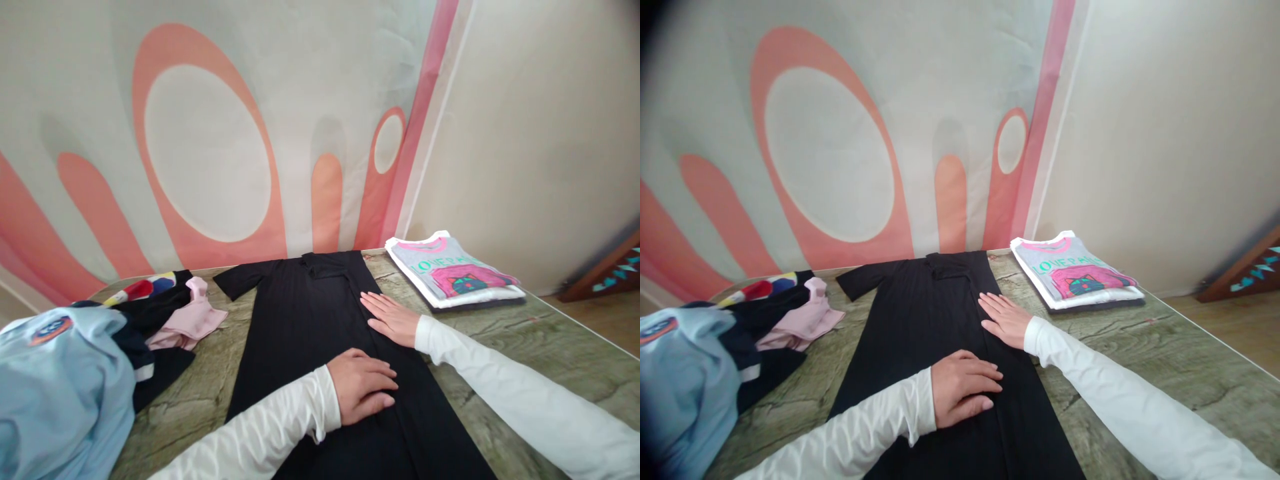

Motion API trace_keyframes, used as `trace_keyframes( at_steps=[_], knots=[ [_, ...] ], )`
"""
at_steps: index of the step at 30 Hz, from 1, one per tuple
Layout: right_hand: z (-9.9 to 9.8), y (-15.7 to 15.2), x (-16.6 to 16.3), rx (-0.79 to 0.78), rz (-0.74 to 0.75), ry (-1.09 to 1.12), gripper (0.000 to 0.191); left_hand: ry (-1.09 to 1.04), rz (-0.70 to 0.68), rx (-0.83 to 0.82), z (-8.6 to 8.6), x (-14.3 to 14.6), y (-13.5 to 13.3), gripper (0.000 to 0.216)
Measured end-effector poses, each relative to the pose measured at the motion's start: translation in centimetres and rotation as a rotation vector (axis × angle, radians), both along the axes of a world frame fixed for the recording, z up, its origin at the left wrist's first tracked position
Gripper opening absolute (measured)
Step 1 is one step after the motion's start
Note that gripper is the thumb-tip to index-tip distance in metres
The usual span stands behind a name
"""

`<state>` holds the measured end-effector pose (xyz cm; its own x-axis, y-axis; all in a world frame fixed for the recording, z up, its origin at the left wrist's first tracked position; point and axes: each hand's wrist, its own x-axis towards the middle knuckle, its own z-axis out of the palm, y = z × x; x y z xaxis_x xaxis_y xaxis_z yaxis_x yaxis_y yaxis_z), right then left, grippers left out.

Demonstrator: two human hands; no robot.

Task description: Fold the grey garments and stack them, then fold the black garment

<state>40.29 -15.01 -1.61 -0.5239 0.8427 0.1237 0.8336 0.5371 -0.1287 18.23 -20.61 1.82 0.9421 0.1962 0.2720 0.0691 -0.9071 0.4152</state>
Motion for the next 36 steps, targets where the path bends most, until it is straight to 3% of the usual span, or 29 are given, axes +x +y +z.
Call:
trace_keyframes(
  at_steps=[6, 12, 20, 24, 30, 36],
  knots=[
    [0.8, -3.8, 0.1, -0.013, 0.036, 0.019, 0.058, -0.037, 0.187, 0.006, 0.2, 0.0, 1.0, 0.029],
    [1.9, -7.1, -0.4, -0.047, 0.059, 0.047, 0.063, -0.032, 0.41, -0.001, -1.2, -0.1, 1.9, 0.034],
    [2.5, -10.5, 0.3, -0.144, 0.07, 0.069, 0.069, 0.195, 0.356, 0.118, -1.4, 0.2, 1.4, 0.045],
    [2.6, -9.9, 1.7, -0.175, 0.012, 0.107, 0.057, 0.22, 0.363, 0.152, -1.4, 0.3, 1.5, 0.045],
    [2.1, -8.8, 4.0, -0.149, -0.115, 0.069, 0.061, 0.205, 0.351, 0.166, -1.4, 0.2, 1.8, 0.045],
    [2.1, -9.3, 3.6, -0.17, -0.097, 0.093, 0.062, 0.202, 0.189, 0.182, -0.9, 0.2, 1.3, 0.044]
  ],
)
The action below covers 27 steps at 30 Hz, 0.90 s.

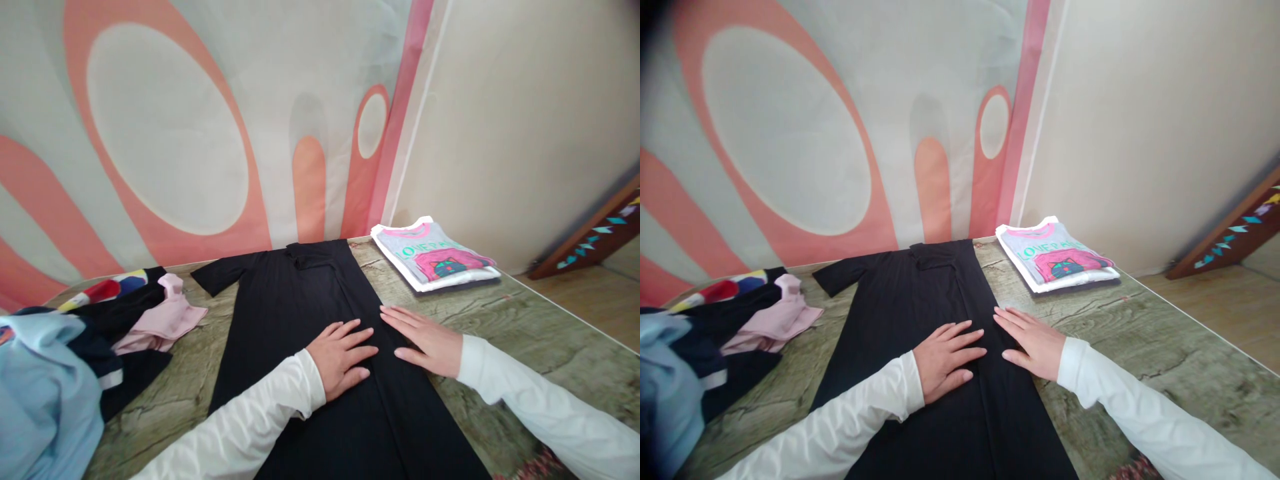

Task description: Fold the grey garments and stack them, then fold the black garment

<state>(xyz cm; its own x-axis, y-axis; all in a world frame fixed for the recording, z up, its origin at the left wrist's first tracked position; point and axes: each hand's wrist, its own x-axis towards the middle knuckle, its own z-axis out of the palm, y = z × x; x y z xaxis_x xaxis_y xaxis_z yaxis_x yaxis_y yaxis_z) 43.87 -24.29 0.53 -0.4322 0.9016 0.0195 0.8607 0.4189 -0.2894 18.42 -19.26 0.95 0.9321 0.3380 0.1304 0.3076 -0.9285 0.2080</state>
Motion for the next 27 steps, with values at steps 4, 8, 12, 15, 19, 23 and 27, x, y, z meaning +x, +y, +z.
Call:
trace_keyframes(
  at_steps=[4, 8, 12, 15, 19, 23, 27],
  knots=[
    [0.4, -0.2, 0.3, -0.074, 0.045, -0.002, 0.07, 0.021, -0.01, -0.021, -0.2, 0.1, 0.0, 0.045],
    [0.9, -0.3, 2.0, -0.112, 0.023, -0.004, 0.075, 0.003, 0.034, -0.019, -0.7, 0.1, 0.1, 0.052],
    [1.2, -0.5, 2.2, -0.105, 0.016, 0.03, 0.074, -0.001, 0.065, -0.011, -1.1, 0.1, 0.3, 0.056],
    [1.2, -0.9, 1.2, -0.116, 0.061, 0.068, 0.078, -0.008, 0.064, -0.013, -1.0, 0.1, 0.3, 0.055],
    [1.6, -1.6, 0.7, -0.157, 0.108, 0.056, 0.083, -0.015, 0.065, -0.017, -0.8, 0.2, 0.3, 0.052],
    [2.8, -2.1, 1.8, -0.148, 0.069, 0.005, 0.067, -0.035, 0.061, -0.021, -0.8, 0.2, 0.3, 0.05],
    [3.7, -2.6, 1.5, -0.11, 0.073, 0.048, 0.042, -0.045, 0.062, -0.023, -0.8, 0.3, 0.4, 0.054]
  ],
)
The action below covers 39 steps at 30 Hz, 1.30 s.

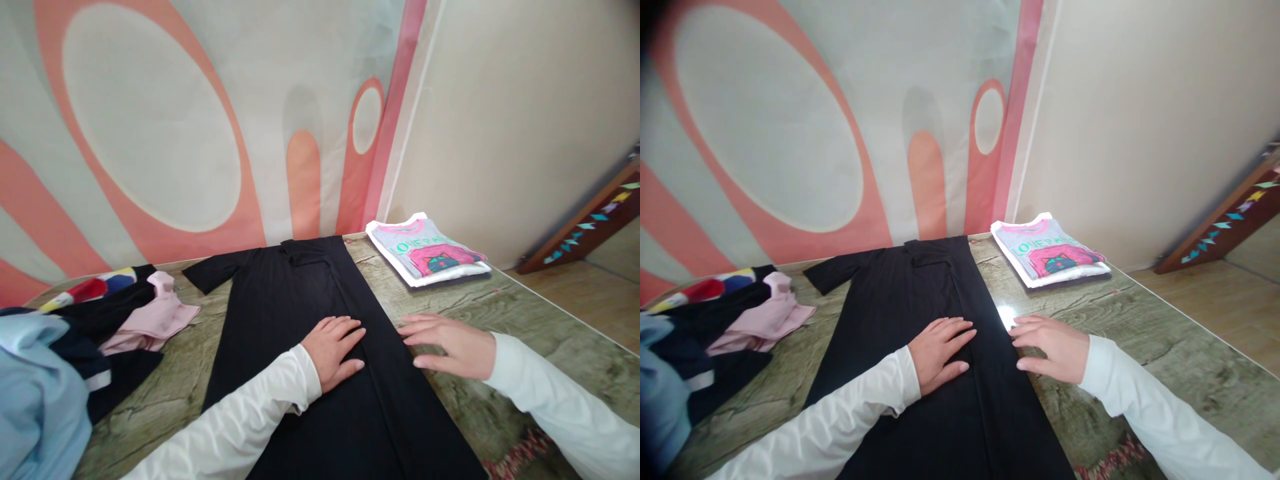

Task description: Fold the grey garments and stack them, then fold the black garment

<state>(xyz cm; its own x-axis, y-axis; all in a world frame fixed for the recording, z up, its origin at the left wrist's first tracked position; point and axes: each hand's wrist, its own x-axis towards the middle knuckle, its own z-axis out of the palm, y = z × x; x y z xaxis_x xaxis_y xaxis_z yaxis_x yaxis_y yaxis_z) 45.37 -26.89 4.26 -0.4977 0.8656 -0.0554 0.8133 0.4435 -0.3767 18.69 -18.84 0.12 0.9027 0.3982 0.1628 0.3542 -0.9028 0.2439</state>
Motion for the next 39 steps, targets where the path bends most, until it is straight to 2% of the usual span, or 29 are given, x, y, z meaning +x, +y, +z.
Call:
trace_keyframes(
  at_steps=[6, 11, 14, 19, 22, 27, 29, 31, 34, 36, 39],
  knots=[
    [0.0, -0.4, -2.6, -0.093, 0.051, 0.083, 0.034, 0.03, 0.016, -0.017, 0.2, 0.0, -0.1, 0.056],
    [0.0, -0.5, -1.9, -0.224, -0.052, -0.022, 0.031, 0.05, 0.027, -0.034, 0.2, 0.0, -0.3, 0.057],
    [0.0, -0.6, -1.6, -0.24, -0.061, -0.042, 0.028, 0.046, 0.025, -0.031, 0.3, 0.0, -0.3, 0.058],
    [-0.1, -0.8, -3.5, -0.159, -0.029, 0.066, 0.031, 0.048, 0.028, -0.024, 0.3, 0.0, -0.6, 0.059],
    [-0.8, -0.7, -4.6, -0.032, -0.03, 0.148, 0.038, 0.066, 0.02, -0.035, 0.5, -0.1, -0.9, 0.06],
    [-2.9, 0.0, -4.8, 0.176, -0.079, 0.14, 0.058, 0.14, -0.014, -0.121, 2.1, -1.9, -0.3, 0.062],
    [-3.5, 0.3, -4.7, 0.201, -0.101, 0.117, 0.055, 0.171, 0.093, -0.114, 3.0, -3.5, 0.3, 0.063],
    [-3.8, 0.6, -4.7, 0.219, -0.118, 0.09, 0.047, 0.198, 0.277, -0.071, 3.4, -5.4, 0.8, 0.066],
    [-3.7, 0.9, -5.0, 0.258, -0.122, 0.065, 0.039, 0.257, 0.541, -0.03, 3.1, -7.7, 0.6, 0.068],
    [-3.4, 0.9, -5.3, 0.273, -0.12, 0.057, 0.038, 0.289, 0.633, -0.021, 2.6, -8.4, -0.3, 0.069],
    [-2.6, 0.8, -5.6, 0.26, -0.109, 0.034, 0.037, 0.281, 0.663, -0.023, 2.3, -8.7, -2.1, 0.07]
  ],
)
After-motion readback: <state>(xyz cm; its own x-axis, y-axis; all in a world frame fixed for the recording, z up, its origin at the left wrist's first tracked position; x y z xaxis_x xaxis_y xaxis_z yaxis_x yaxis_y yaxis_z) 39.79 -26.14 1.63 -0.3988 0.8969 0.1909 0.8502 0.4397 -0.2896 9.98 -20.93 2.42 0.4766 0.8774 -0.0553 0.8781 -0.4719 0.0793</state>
